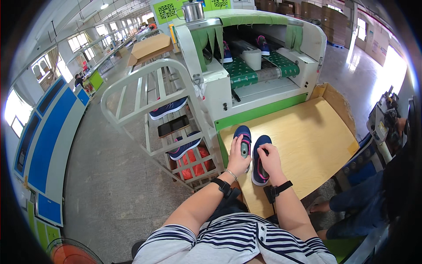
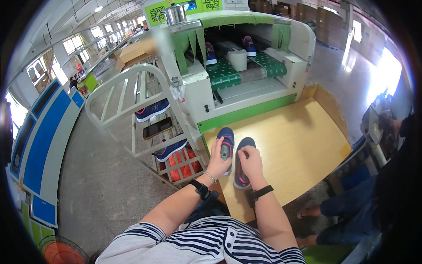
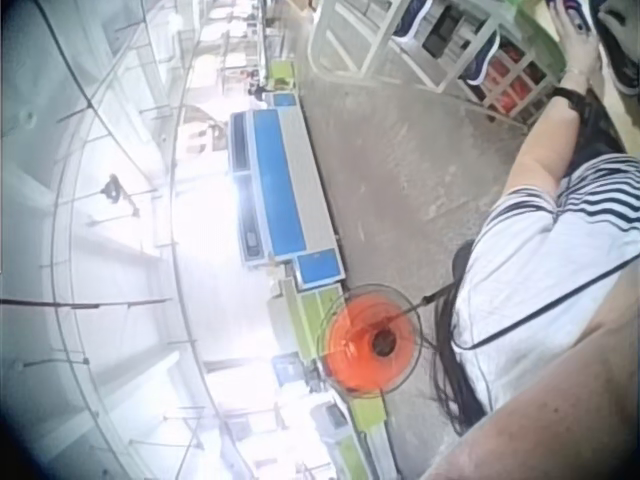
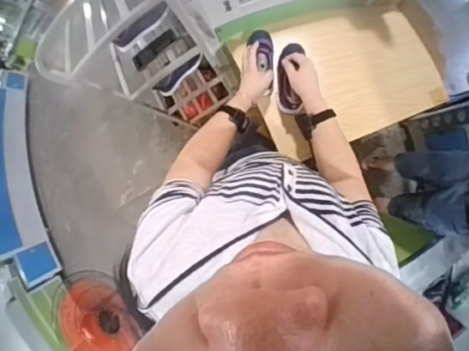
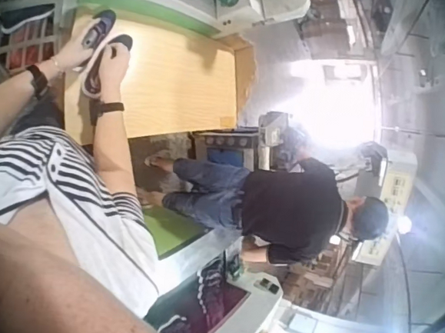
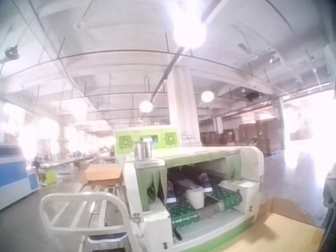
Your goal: Placing finished shoes onto a conveyor belt of a drying or cooling machine.
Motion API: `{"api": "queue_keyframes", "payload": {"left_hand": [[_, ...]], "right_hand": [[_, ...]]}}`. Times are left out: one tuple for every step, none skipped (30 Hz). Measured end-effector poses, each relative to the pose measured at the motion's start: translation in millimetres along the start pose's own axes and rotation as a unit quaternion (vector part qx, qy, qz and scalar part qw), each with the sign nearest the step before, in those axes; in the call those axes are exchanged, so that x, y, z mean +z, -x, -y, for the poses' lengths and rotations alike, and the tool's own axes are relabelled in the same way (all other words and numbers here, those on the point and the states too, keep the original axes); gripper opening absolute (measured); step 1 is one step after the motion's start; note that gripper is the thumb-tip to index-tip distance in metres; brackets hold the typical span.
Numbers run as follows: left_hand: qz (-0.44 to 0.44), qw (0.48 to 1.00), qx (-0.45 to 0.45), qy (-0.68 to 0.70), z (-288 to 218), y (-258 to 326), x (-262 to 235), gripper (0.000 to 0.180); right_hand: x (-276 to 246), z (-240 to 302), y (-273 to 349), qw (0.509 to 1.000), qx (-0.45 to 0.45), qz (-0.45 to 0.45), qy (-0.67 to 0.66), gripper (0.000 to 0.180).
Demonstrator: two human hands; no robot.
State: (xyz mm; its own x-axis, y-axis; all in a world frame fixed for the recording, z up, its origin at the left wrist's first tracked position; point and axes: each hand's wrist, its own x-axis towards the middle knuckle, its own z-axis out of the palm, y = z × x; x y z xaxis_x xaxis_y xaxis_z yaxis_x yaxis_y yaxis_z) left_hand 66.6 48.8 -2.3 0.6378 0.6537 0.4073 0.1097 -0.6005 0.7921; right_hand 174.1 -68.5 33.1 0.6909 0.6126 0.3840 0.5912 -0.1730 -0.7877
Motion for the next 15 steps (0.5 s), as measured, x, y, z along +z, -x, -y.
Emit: {"api": "queue_keyframes", "payload": {"left_hand": [[-0.002,1.0,0.003,0.0,1.4,-0.3,0.5,0.085],[-0.004,1.0,0.006,0.0,2.6,-0.3,1.0,0.085],[-0.005,1.0,0.008,0.0,3.4,-0.6,1.4,0.085],[-0.008,1.0,0.011,-0.001,3.8,-0.6,1.6,0.085],[-0.01,1.0,0.012,-0.001,3.8,-0.7,2.0,0.085],[-0.011,1.0,0.014,0.0,3.4,-0.7,2.2,0.085],[-0.01,1.0,0.009,0.0,2.9,-0.5,2.1,0.085],[-0.009,1.0,0.004,0.0,2.4,-0.5,1.8,0.085],[-0.009,1.0,0.003,-0.001,1.8,-0.4,1.5,0.085],[0.0,1.0,0.0,0.008,1.5,-0.5,1.2,0.085],[0.009,1.0,-0.003,0.015,1.4,-0.4,0.8,0.085],[0.011,1.0,-0.004,0.015,1.8,-0.4,0.7,0.085],[0.012,1.0,-0.003,0.013,2.2,-0.4,0.8,0.085],[0.013,1.0,-0.002,0.012,3.0,-0.3,1.2,0.085],[0.014,1.0,-0.002,0.012,3.7,-0.2,1.9,0.085]], "right_hand": [[-1.0,-0.7,0.0,1.0,-0.005,-0.003,0.001,0.014],[-2.3,-1.7,0.0,1.0,-0.004,-0.012,0.003,0.014],[-3.3,-2.5,-0.2,1.0,-0.012,-0.008,0.0,0.014],[-4.1,-3.3,-0.2,1.0,-0.006,-0.006,0.0,0.014],[-4.0,-3.7,-0.2,1.0,-0.004,0.003,-0.001,0.013],[-3.5,-4.0,-0.1,1.0,-0.001,-0.004,0.0,0.013],[-2.5,-4.2,-0.1,1.0,-0.001,-0.005,0.003,0.013],[-1.3,-4.2,0.0,1.0,-0.002,-0.001,0.005,0.013],[-0.2,-4.1,0.2,1.0,0.0,-0.006,0.005,0.013],[0.7,-3.9,0.4,1.0,-0.005,-0.006,0.006,0.013],[0.9,-3.8,0.6,1.0,-0.007,-0.011,0.008,0.013],[1.1,-3.8,0.8,1.0,-0.01,-0.005,0.005,0.013],[0.3,-3.6,1.0,1.0,-0.007,-0.005,0.005,0.013],[-0.4,-3.2,1.0,1.0,-0.002,-0.008,0.005,0.013],[-1.3,-2.4,0.9,1.0,-0.003,-0.006,0.004,0.013]]}}
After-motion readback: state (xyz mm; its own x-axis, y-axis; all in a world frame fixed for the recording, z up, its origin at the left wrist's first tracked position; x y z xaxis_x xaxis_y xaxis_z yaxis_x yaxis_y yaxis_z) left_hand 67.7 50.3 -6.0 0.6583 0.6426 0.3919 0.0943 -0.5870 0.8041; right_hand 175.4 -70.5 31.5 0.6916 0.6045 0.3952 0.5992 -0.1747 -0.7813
